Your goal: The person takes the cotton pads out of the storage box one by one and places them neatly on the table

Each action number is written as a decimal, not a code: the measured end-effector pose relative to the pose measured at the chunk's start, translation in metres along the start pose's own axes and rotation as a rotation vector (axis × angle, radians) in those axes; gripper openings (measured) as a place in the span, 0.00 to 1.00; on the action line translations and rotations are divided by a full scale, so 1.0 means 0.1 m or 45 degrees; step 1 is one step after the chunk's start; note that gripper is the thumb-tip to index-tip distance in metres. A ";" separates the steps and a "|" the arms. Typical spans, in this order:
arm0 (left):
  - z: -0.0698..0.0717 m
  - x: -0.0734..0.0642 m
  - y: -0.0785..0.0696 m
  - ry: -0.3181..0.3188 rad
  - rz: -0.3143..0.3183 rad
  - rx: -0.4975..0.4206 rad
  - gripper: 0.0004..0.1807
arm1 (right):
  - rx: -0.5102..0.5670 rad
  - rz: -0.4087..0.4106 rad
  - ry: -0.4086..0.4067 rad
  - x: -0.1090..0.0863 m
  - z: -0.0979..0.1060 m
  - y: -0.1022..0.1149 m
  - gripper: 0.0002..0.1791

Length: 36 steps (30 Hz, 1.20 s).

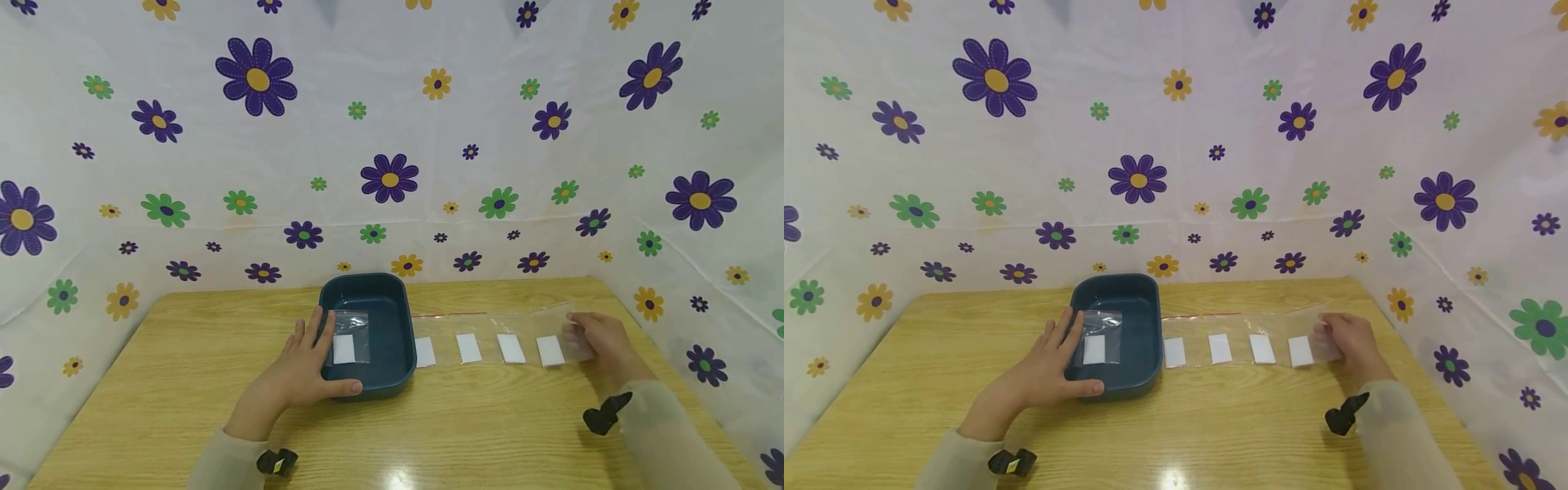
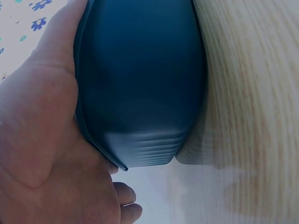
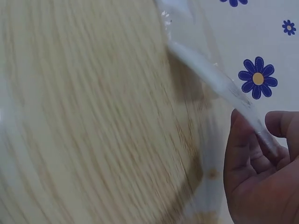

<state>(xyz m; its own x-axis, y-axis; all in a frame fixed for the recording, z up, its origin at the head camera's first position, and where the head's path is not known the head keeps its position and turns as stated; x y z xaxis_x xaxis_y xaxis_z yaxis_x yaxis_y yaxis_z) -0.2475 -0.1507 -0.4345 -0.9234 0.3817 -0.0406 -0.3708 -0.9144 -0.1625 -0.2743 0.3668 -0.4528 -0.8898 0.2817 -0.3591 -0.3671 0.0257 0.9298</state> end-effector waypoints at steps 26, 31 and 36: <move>0.03 -0.01 0.00 -0.011 0.002 -0.031 0.73 | -0.411 0.332 -0.025 -0.23 -0.27 0.24 0.32; 0.04 -0.02 -0.01 -0.007 0.002 -0.032 0.73 | -0.291 0.399 0.070 -0.34 -0.55 0.38 0.29; 0.04 -0.01 -0.01 -0.004 -0.002 -0.035 0.73 | -0.210 0.458 0.164 -0.43 -0.85 0.50 0.27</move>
<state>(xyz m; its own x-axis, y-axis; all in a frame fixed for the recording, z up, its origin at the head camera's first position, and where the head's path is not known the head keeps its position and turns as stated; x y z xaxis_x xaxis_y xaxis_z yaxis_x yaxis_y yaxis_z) -0.2463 -0.1506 -0.4302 -0.9232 0.3824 -0.0372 -0.3692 -0.9098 -0.1895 -0.2778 0.2740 -0.3977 -0.9921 0.1220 -0.0301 -0.0554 -0.2092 0.9763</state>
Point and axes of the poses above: each hand's wrist, its own x-axis towards the middle knuckle, its own z-axis out of the back of the hand, y = z × x, the point moved 5 cm from there along x, towards the middle knuckle, and after that the axes turned 13 degrees about x, right-handed, at the moved point
